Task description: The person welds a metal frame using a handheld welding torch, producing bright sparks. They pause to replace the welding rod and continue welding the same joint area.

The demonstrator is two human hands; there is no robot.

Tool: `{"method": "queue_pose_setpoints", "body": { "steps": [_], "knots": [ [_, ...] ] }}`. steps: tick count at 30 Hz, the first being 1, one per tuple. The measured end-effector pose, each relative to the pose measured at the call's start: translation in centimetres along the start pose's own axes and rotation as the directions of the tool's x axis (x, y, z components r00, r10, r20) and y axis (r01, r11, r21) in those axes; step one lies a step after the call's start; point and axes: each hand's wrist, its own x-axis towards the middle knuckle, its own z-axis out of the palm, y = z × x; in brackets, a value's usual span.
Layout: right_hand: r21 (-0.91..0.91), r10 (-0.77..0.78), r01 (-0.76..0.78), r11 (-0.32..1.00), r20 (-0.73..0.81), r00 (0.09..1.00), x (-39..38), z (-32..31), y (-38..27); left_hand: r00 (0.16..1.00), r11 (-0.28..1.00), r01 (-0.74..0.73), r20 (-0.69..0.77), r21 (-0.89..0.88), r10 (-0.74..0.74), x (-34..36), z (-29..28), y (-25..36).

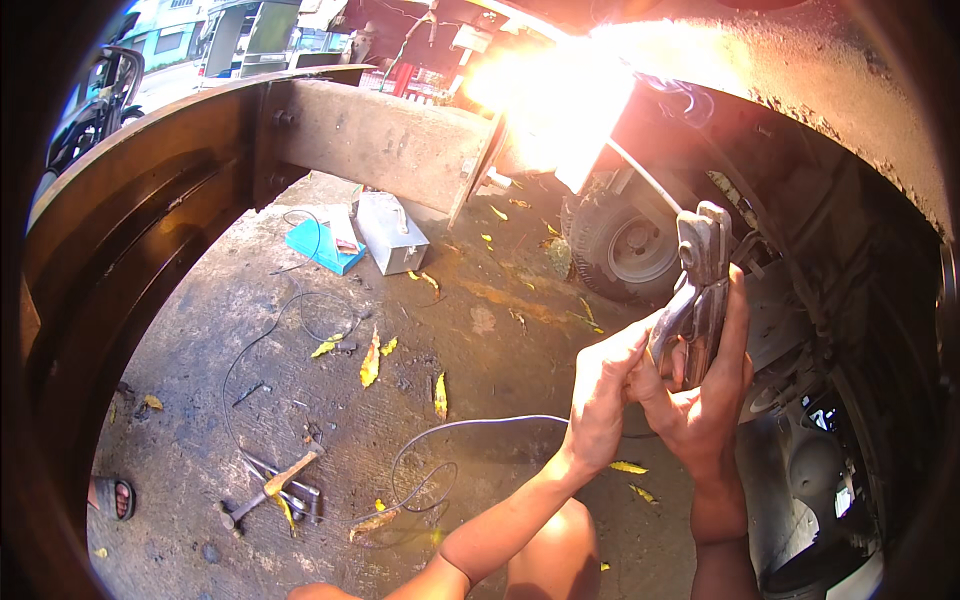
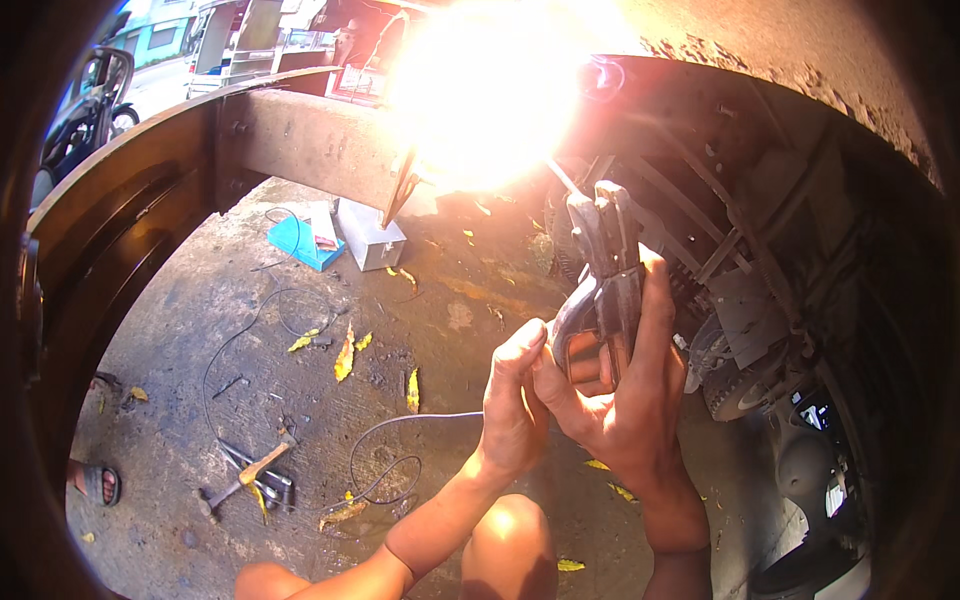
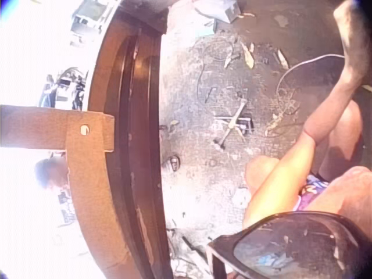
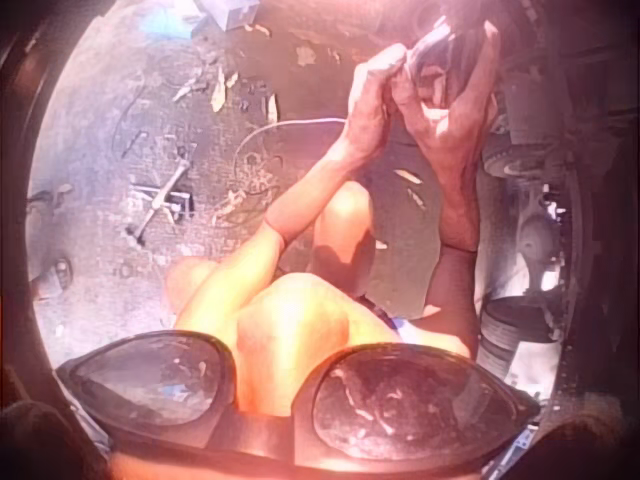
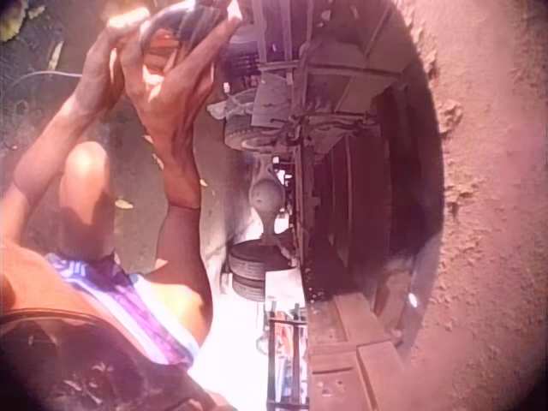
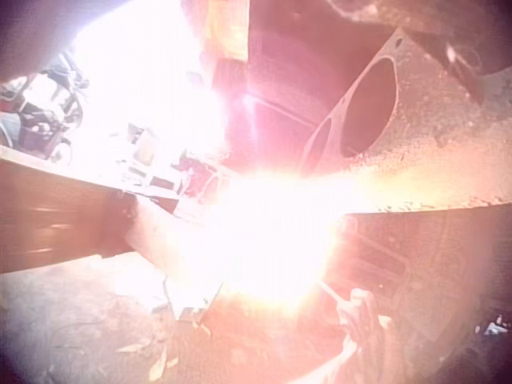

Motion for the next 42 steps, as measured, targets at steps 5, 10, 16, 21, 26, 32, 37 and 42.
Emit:
{"method": "queue_pose_setpoints", "body": {
  "steps": [5, 10, 16, 21, 26, 32, 37, 42],
  "knots": [
    [-0.015, -0.064, 0.064, 0.998, -0.023, 0.998, 0.1, 0.2, 0.4, 0.999, 1.0, 0.023, -0.022, -0.003, -0.023, -0.1, 0.4, 0.4],
    [-0.047, -0.114, 0.116, 0.992, 0.028, 0.993, 0.5, 0.1, 0.0, 0.999, 1.0, -0.02, -0.033, -0.008, 0.02, -0.4, -0.6, -0.6],
    [-0.105, -0.157, 0.152, 0.983, -0.032, 0.987, 0.4, 0.0, -0.4, 0.997, 0.999, -0.042, 0.073, 0.027, 0.04, 0.4, 0.6, 0.5],
    [-0.034, 0.046, -0.048, 0.998, -0.053, 0.998, -0.3, 0.2, -0.7, 0.998, 0.998, -0.043, 0.047, 0.034, 0.042, 0.3, 0.6, 0.2],
    [-0.104, -0.085, 0.079, 0.991, -0.056, 0.995, 0.2, 0.4, -0.2, 0.998, 0.998, -0.051, 0.028, 0.048, 0.05, 0.5, 0.2, -0.2],
    [-0.116, -0.127, 0.121, 0.986, -0.049, 0.991, 0.5, 0.5, 0.0, 1.0, 0.998, -0.029, 0.011, 0.052, 0.028, 0.6, -0.3, -0.8],
    [-0.09, -0.077, 0.071, 0.993, -0.062, 0.995, 0.2, 0.6, 0.4, 1.0, 0.998, -0.027, -0.008, 0.056, 0.028, 0.6, -0.4, -0.9],
    [-0.11, -0.078, 0.074, 0.991, -0.037, 0.996, 0.0, 0.5, 0.4, 1.0, 1.0, -0.003, -0.013, 0.003, 0.003, 0.5, 0.3, -0.2]
  ]
}}
